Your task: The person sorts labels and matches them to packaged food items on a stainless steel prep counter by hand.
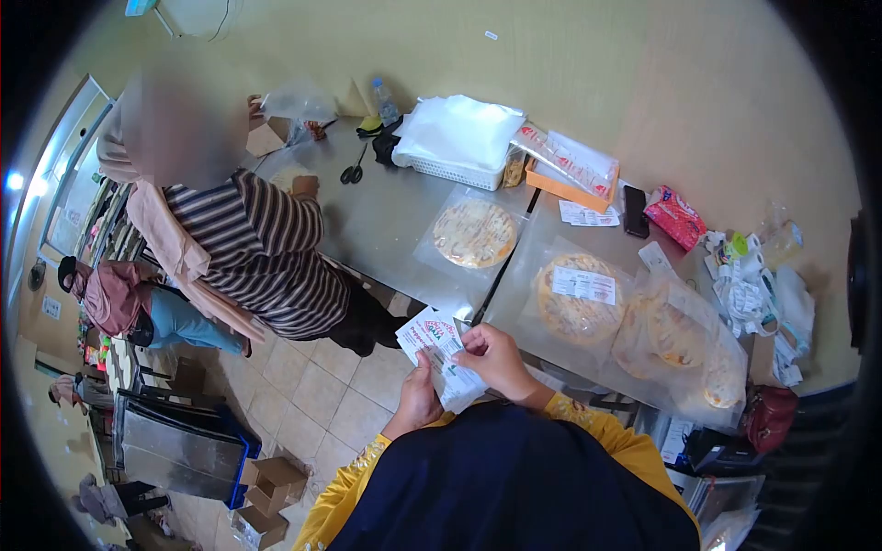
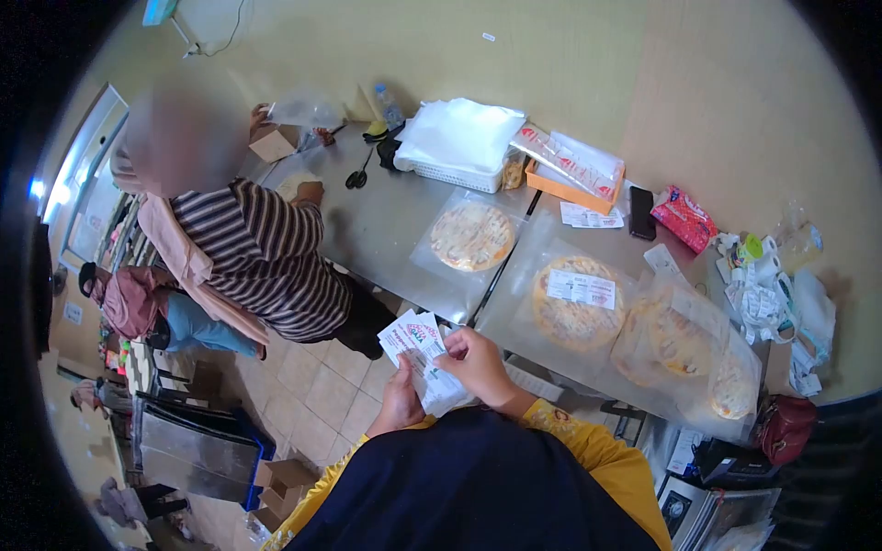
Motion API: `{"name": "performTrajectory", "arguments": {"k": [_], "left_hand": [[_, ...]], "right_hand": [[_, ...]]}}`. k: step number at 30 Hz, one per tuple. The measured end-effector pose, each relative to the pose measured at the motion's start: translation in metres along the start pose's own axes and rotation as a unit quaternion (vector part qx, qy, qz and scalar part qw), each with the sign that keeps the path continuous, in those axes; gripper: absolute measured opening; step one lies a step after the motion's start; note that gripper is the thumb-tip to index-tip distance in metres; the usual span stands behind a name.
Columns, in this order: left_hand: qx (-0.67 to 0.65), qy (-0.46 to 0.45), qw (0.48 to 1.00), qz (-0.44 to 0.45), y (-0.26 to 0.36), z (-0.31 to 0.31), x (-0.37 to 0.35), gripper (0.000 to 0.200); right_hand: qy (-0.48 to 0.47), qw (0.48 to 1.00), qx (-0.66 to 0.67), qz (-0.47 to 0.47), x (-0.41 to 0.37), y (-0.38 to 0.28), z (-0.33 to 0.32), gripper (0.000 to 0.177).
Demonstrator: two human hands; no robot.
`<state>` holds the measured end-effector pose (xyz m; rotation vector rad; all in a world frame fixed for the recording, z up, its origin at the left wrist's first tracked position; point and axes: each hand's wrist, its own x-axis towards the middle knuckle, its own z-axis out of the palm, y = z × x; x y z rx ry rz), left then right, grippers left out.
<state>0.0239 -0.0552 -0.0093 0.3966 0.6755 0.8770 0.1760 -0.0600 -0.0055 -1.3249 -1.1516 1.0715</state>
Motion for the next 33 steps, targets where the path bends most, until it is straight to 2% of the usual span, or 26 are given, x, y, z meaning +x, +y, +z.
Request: {"name": "performTrajectory", "arguments": {"k": [3,6,10,16,19,21,23,25,27,29,33], "left_hand": [[0.027,0.023,0.999,-0.017,0.007,-0.020,-0.001,0.050],[0.092,0.032,0.995,0.012,0.026,-0.023,0.002,0.046],[0.096,0.024,0.994,-0.055,0.071,-0.052,0.017,0.045],[0.079,-0.019,0.987,-0.138,0.150,-0.111,0.050,0.046],[0.067,-0.025,0.983,-0.170,0.180,-0.139,0.069,0.046],[0.075,-0.032,0.979,-0.185,0.205,-0.147,0.077,0.046],[0.075,-0.023,0.978,-0.193,0.214,-0.168,0.090,0.045],[0.076,-0.016,0.977,-0.198,0.224,-0.176,0.096,0.044],[0.107,0.002,0.972,-0.208,0.232,-0.179,0.100,0.042],[0.136,0.021,0.968,-0.211,0.240,-0.180,0.103,0.040],[0.146,-0.007,0.963,-0.227,0.253,-0.189,0.111,0.039]], "right_hand": [[-0.045,0.996,0.074,0.028,0.010,0.017,0.009,0.017],[-0.062,0.993,0.086,0.055,0.023,0.028,0.025,0.015],[-0.048,0.992,0.069,0.090,0.046,0.028,0.057,0.016],[-0.040,0.965,0.171,0.193,0.092,0.048,0.123,0.017],[0.027,0.901,0.312,0.298,0.107,0.059,0.140,0.018],[0.133,0.861,0.391,0.297,0.112,0.090,0.144,0.014],[0.244,0.796,0.477,0.282,0.111,0.108,0.144,0.011],[0.300,0.797,0.441,0.284,0.108,0.155,0.128,0.012],[0.321,0.796,0.429,0.283,0.106,0.169,0.110,0.013],[0.385,0.780,0.416,0.264,0.117,0.159,0.104,0.011],[0.470,0.754,0.393,0.237,0.157,0.141,0.104,0.014]]}}
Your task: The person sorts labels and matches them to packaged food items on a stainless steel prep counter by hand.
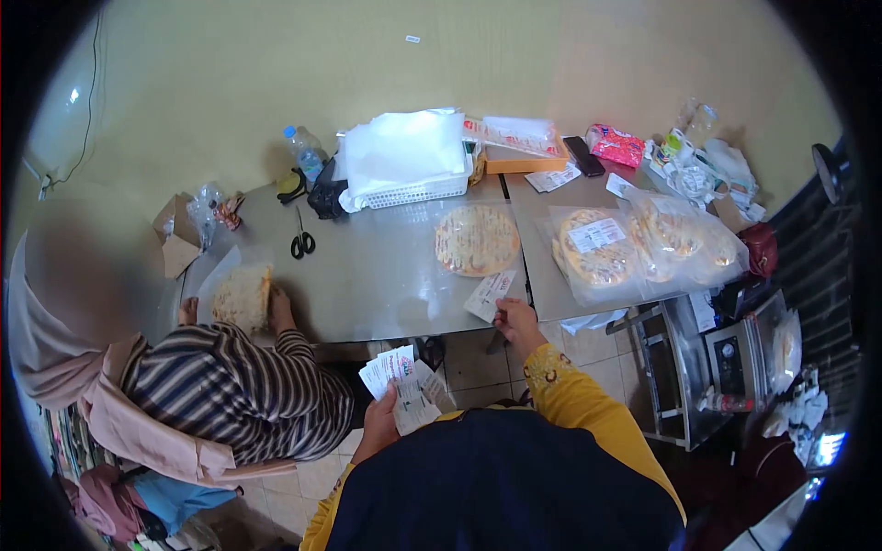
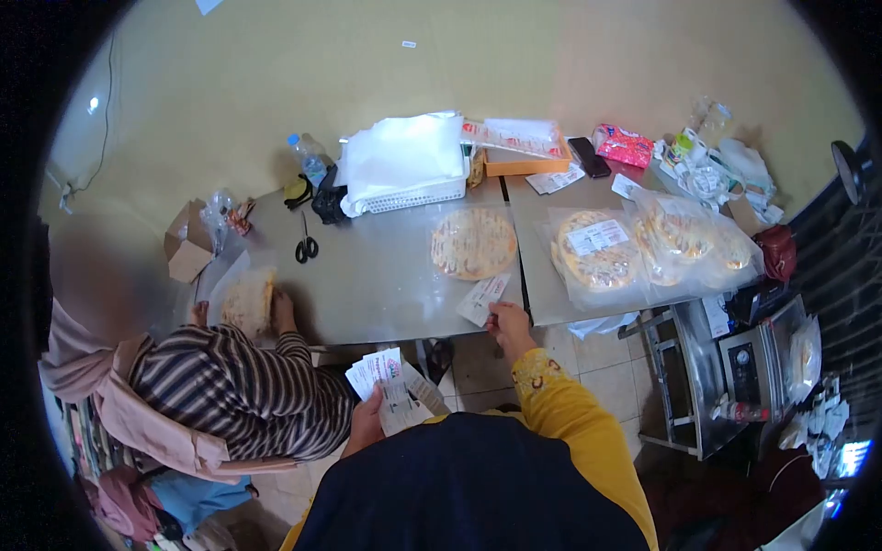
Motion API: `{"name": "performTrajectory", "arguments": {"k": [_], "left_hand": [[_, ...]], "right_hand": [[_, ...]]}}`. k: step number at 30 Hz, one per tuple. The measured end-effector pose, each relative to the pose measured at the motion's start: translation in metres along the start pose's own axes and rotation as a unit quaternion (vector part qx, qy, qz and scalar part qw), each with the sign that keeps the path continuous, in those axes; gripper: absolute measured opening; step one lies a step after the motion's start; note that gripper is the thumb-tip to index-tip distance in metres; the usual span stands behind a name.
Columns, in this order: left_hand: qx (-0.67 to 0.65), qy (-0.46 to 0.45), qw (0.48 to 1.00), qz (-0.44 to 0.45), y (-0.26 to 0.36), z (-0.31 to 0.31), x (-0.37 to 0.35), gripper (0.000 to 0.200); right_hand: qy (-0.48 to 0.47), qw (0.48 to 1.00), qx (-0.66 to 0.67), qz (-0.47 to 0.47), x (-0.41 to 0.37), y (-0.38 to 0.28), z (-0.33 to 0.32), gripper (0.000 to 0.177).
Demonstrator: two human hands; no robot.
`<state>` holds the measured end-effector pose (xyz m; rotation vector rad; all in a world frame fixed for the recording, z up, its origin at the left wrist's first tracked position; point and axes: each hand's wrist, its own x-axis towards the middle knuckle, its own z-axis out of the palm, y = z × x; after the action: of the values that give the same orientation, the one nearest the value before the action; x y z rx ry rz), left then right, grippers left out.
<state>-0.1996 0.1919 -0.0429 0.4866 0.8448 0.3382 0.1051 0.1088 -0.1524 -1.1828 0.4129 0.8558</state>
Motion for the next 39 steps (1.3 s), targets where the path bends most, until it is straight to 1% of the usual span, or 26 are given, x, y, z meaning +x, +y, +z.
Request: {"name": "performTrajectory", "arguments": {"k": [3,5,8,11,12,14,15,17,20,21,23,26,27,29,30,32,33,35,36,38,39], "left_hand": [[0.008,-0.027,1.000,-0.006,0.005,-0.015,0.006,0.039],[0.026,-0.049,0.998,-0.002,0.014,-0.008,-0.006,0.039],[0.013,-0.030,0.999,-0.004,0.013,-0.021,-0.006,0.039],[0.020,-0.002,1.000,0.001,0.014,-0.021,-0.006,0.039],[0.017,-0.010,1.000,0.001,0.014,-0.018,-0.007,0.040],[0.012,-0.027,1.000,-0.001,0.016,-0.009,-0.009,0.040],[0.010,-0.009,1.000,-0.007,0.014,-0.011,-0.006,0.040],[0.007,0.028,0.999,-0.018,0.012,-0.015,0.000,0.040],[0.011,-0.009,1.000,-0.022,0.016,-0.007,0.000,0.040],[0.010,-0.008,1.000,-0.020,0.016,-0.005,0.001,0.039],[0.006,-0.003,1.000,-0.014,0.016,0.002,0.005,0.039],[0.023,0.086,0.996,0.004,0.012,0.010,0.016,0.039],[0.007,0.081,0.997,0.002,0.009,0.007,0.021,0.040],[-0.026,0.066,0.998,-0.001,0.005,0.010,0.030,0.041],[-0.008,0.077,0.997,0.009,0.003,0.013,0.032,0.041],[0.028,0.096,0.994,0.032,0.010,0.042,0.026,0.042],[0.012,0.077,0.996,0.034,0.009,0.047,0.032,0.042],[-0.020,0.039,0.998,0.036,0.004,0.048,0.038,0.043],[-0.008,0.044,0.998,0.037,0.001,0.053,0.041,0.044],[0.013,0.051,0.998,0.047,-0.001,0.067,0.050,0.045],[0.081,0.058,0.994,0.049,0.006,0.083,0.045,0.045]], "right_hand": [[0.002,0.999,-0.021,0.031,-0.013,-0.003,0.018,0.017],[0.000,0.999,-0.013,0.035,-0.026,0.004,0.017,0.019],[0.018,0.999,0.027,0.022,-0.044,0.018,0.008,0.020],[0.032,0.997,0.075,0.003,-0.047,0.023,0.004,0.022],[0.035,0.995,0.091,-0.002,-0.047,0.023,0.003,0.023],[0.041,0.996,0.078,-0.011,-0.046,0.021,0.006,0.023],[0.045,0.996,0.072,-0.014,-0.045,0.020,0.008,0.022],[0.032,0.997,0.071,-0.011,-0.037,0.019,0.007,0.021],[0.004,0.997,0.065,-0.034,-0.017,0.022,0.007,0.020],[-0.007,0.997,0.060,-0.047,-0.009,0.022,0.006,0.020],[-0.010,0.998,0.058,-0.038,0.002,0.015,0.012,0.019],[-0.036,0.997,0.066,-0.034,0.017,0.002,0.027,0.019],[-0.047,0.996,0.071,-0.034,0.019,-0.002,0.031,0.019],[-0.049,0.993,0.105,-0.018,0.025,-0.009,0.039,0.018],[-0.050,0.991,0.122,-0.012,0.028,-0.013,0.044,0.018],[-0.088,0.984,0.154,-0.007,0.031,-0.025,0.053,0.016],[-0.106,0.980,0.171,-0.005,0.033,-0.030,0.057,0.016],[-0.147,0.971,0.176,0.064,0.049,-0.024,0.065,0.015],[-0.168,0.964,0.179,0.098,0.055,-0.022,0.071,0.015],[-0.166,0.954,0.189,0.162,0.043,-0.028,0.084,0.015],[-0.163,0.947,0.192,0.197,0.037,-0.029,0.086,0.014]]}}
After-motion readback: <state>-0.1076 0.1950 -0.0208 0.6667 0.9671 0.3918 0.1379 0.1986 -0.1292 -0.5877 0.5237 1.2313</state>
